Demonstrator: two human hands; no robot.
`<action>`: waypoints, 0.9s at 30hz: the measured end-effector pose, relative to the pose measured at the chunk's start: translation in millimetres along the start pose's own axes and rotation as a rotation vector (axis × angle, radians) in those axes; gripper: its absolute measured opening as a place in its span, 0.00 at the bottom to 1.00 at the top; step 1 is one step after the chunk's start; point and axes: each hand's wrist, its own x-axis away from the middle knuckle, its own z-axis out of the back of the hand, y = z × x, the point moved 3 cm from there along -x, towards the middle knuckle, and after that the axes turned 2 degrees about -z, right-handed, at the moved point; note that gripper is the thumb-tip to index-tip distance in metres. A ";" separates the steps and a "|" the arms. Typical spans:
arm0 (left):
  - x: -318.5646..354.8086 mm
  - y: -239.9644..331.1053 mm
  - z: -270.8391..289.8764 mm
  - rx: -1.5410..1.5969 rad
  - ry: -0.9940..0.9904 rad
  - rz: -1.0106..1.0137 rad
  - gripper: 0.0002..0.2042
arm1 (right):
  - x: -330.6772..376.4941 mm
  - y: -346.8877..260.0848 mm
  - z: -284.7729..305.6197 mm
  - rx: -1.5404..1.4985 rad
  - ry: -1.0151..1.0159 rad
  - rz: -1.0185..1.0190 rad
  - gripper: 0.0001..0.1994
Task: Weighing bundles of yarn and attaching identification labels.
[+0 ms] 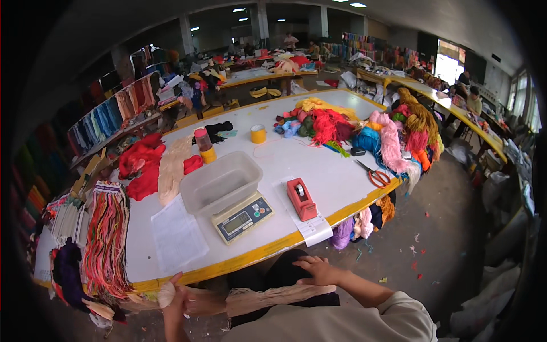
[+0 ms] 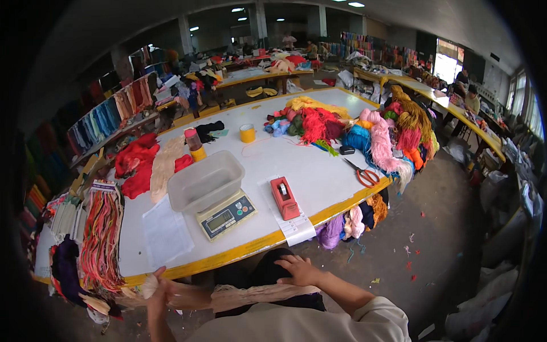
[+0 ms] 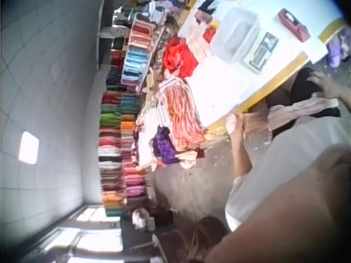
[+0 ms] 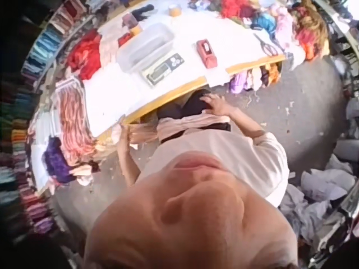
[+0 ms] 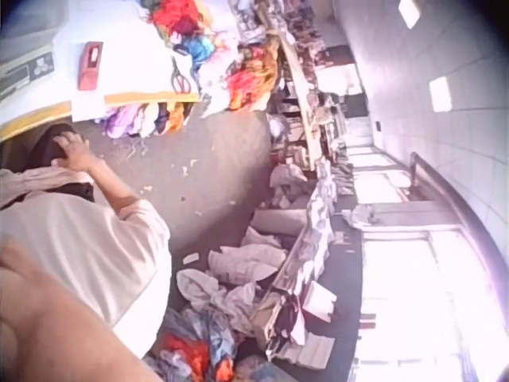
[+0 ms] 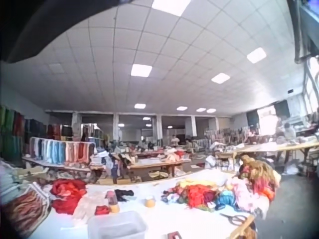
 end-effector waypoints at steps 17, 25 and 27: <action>64.5 -163.2 -22.2 -0.995 -0.413 0.016 0.50 | 90.8 31.7 -70.9 -0.361 -0.061 -0.115 0.18; 58.9 -64.9 34.6 -0.120 0.235 0.071 0.34 | 72.7 4.6 -31.4 0.062 0.118 -0.072 0.19; 53.0 -21.8 42.0 0.154 0.224 0.065 0.22 | 60.6 -14.1 -9.4 0.018 0.257 0.027 0.20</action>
